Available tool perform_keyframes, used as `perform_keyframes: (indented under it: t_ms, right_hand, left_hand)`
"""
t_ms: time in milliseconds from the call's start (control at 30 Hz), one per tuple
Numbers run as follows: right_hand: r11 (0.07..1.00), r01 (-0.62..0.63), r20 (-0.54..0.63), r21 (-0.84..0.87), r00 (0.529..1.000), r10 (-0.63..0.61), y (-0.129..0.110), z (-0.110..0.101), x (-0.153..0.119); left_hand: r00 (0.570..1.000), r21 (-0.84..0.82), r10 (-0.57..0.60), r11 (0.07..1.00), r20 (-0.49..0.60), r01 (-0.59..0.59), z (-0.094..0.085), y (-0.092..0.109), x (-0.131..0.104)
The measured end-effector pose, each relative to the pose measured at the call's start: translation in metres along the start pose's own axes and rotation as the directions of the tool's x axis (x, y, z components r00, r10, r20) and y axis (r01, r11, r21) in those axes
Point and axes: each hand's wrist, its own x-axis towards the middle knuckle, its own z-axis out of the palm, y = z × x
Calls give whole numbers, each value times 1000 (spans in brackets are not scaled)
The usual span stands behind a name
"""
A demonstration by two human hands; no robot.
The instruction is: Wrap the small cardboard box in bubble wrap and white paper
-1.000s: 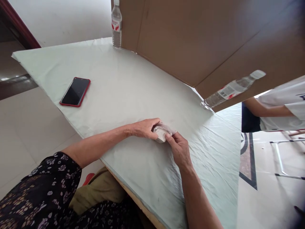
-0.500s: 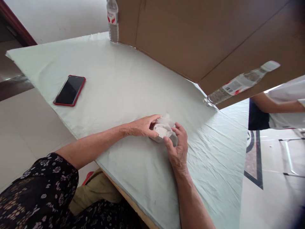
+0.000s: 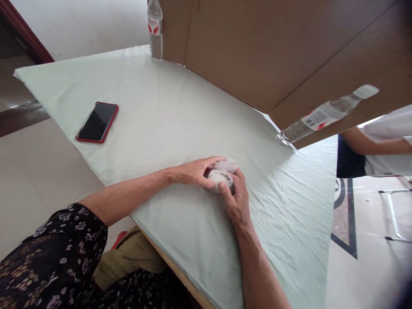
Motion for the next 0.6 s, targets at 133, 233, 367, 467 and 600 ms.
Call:
perform_keyframes:
  t_ms: [133,233,367,467,600]
  right_hand:
    - [1000,21,-58,17,998,-20,-2,2,-2]
    - [999,34,21,-4,999,-34,-2,-1,1]
    - [999,51,84,8,995,-51,-3,-5,5]
    - [998,9,42,60,999,-12,1,-4,1]
    - [980,-86,26,178,996,82,8,-1,-5]
  left_hand:
    - [1000,10,-11,1000,10,10,-1,0,0]
    - [999,-1,37,999,22,-37,1,1,1]
    - [998,4,56,998,-13,-56,4,0,2]
    - [997,11,29,1000,-65,-28,4,-1,2]
    - [996,19,-17,1000,-83,18,2,2,2]
